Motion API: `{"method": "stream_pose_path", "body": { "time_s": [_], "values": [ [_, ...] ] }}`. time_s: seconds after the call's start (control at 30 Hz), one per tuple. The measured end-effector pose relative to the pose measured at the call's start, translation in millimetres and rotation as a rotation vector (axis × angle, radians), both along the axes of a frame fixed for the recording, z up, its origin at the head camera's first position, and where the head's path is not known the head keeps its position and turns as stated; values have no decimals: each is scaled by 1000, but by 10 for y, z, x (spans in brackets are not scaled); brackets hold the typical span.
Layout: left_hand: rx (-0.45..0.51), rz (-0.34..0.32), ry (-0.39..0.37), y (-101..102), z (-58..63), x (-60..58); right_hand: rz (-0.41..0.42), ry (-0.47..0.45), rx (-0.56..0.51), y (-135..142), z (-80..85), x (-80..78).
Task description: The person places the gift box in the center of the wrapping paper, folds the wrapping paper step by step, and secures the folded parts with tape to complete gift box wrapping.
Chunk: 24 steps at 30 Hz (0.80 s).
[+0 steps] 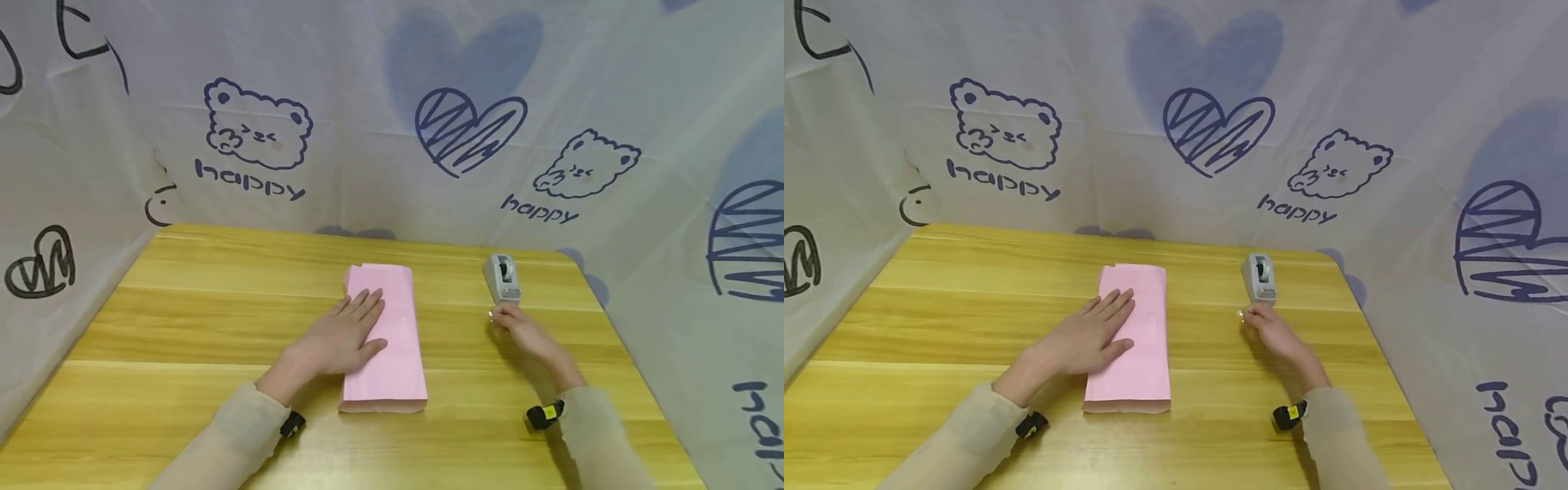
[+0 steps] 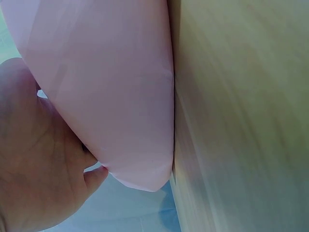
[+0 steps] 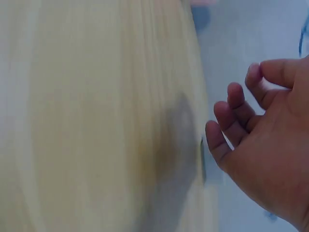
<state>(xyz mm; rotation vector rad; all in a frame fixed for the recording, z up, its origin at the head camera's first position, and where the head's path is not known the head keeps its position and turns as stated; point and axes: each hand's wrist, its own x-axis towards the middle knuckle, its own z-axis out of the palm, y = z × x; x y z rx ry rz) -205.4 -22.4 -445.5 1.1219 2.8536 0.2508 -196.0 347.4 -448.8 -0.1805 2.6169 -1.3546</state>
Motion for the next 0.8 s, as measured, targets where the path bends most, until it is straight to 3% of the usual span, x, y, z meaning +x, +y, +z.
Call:
{"method": "stream_pose_path", "body": {
  "time_s": [0.17,0.23,0.37,0.57,0.8],
  "values": [
    [-2,-2,-3,0,0,10,168,68,-9,-454,55,-6],
    [-4,-2,0,2,-1,11,221,92,-8,-575,18,-55],
    [-4,2,6,7,-11,3,299,108,2,-817,96,-104],
    [-5,8,11,6,-9,-6,359,139,83,-1066,166,-206],
    [-12,8,11,8,-3,-8,358,182,288,-1236,218,-246]
  ]
}}
